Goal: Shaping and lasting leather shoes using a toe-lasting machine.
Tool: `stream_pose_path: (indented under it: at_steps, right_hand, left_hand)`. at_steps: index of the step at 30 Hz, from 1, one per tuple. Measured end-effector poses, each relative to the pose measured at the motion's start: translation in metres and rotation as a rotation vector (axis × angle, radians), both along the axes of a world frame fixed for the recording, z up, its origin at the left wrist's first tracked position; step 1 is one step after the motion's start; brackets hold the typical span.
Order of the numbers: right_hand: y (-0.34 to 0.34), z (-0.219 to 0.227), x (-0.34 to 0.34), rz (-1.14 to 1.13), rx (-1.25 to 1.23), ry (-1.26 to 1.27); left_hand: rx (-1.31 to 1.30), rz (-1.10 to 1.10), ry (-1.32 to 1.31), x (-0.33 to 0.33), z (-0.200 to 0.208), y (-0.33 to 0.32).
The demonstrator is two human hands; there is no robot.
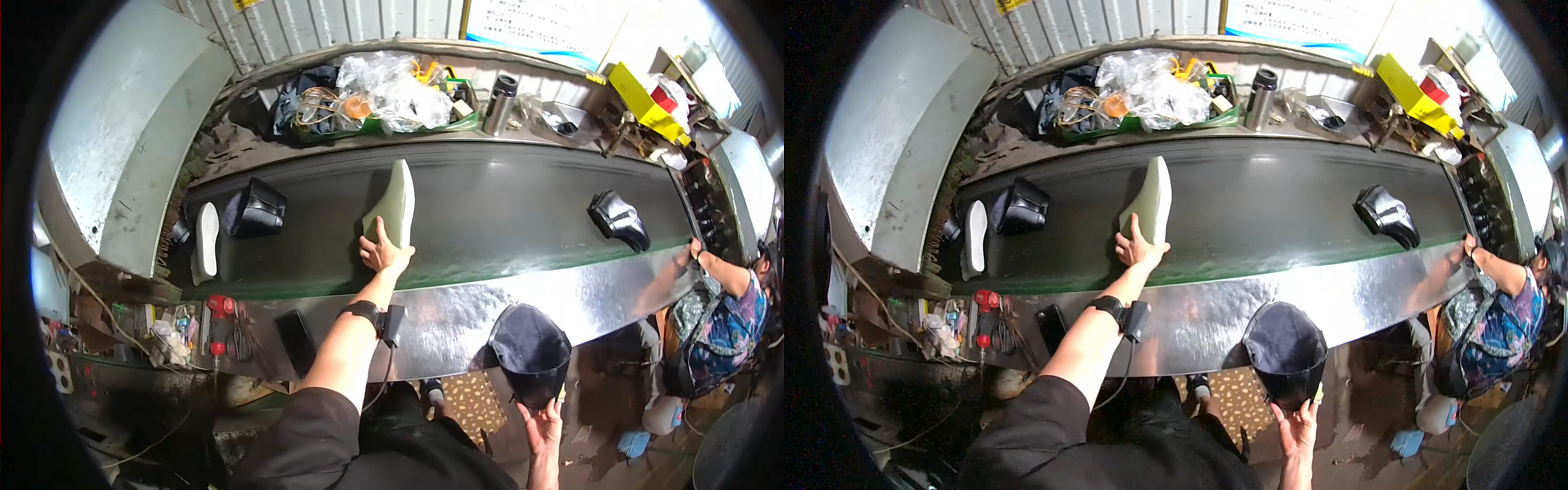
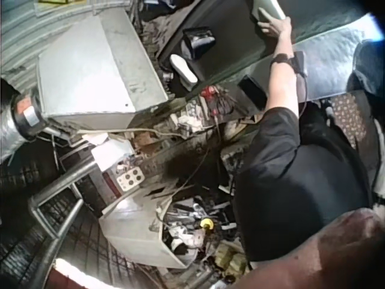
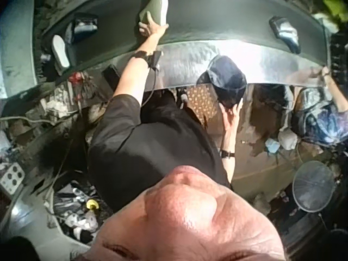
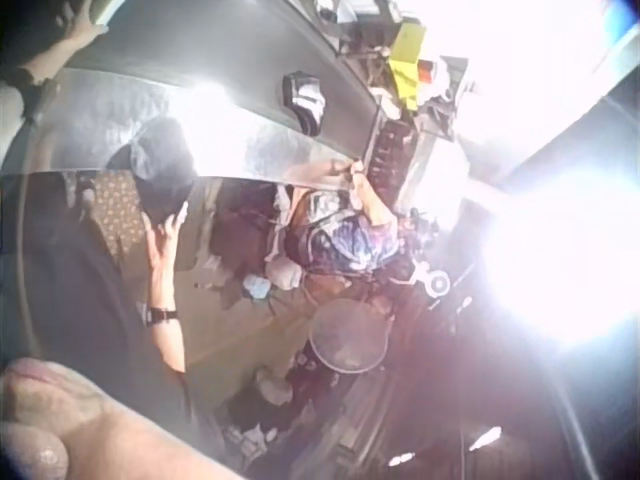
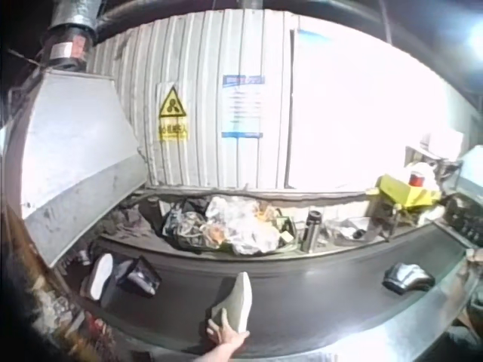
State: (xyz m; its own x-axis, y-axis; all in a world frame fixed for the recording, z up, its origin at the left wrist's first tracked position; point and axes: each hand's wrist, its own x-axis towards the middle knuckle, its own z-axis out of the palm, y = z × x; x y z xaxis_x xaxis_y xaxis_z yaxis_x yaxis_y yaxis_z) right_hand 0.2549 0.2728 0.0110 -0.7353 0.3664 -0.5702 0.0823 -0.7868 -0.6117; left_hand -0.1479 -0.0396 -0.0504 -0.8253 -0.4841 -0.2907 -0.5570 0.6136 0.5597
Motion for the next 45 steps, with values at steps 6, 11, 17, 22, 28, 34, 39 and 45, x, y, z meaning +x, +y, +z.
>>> stream_pose_path:
  at_steps: [6,11,17,22,28,34,39,45]
  right_hand:
    - [-0.003,-0.001,-0.021,0.010,-0.066,0.133]
    - [-0.001,-0.005,-0.063,-0.042,-0.268,0.056]
    - [0.004,-0.015,-0.106,0.050,-0.134,-0.049]
    - [-0.001,0.008,-0.136,0.058,0.068,0.052]
    - [-0.009,0.083,-0.103,0.330,0.922,0.246]
    - [-0.074,0.046,-0.049,0.680,1.234,0.462]
    - [-0.107,-0.029,-0.074,0.552,1.196,0.595]
    - [-0.124,-0.063,-0.089,0.637,0.790,0.409]
  left_hand:
    - [-0.378,-0.500,0.186,0.058,0.074,-0.045]
    - [-0.519,-1.080,0.646,0.148,0.116,-0.061]
    - [-0.590,-1.288,1.078,0.250,0.083,0.010]
    - [-0.410,-1.479,0.776,0.273,0.060,0.045]
    - [1.419,-0.004,-0.034,0.191,0.092,0.017]
    - [1.147,-0.041,-0.174,0.127,0.066,-0.027]
    - [0.360,-0.118,0.192,0.095,0.023,-0.016]
    - [0.114,-0.105,0.176,0.100,0.005,-0.007]
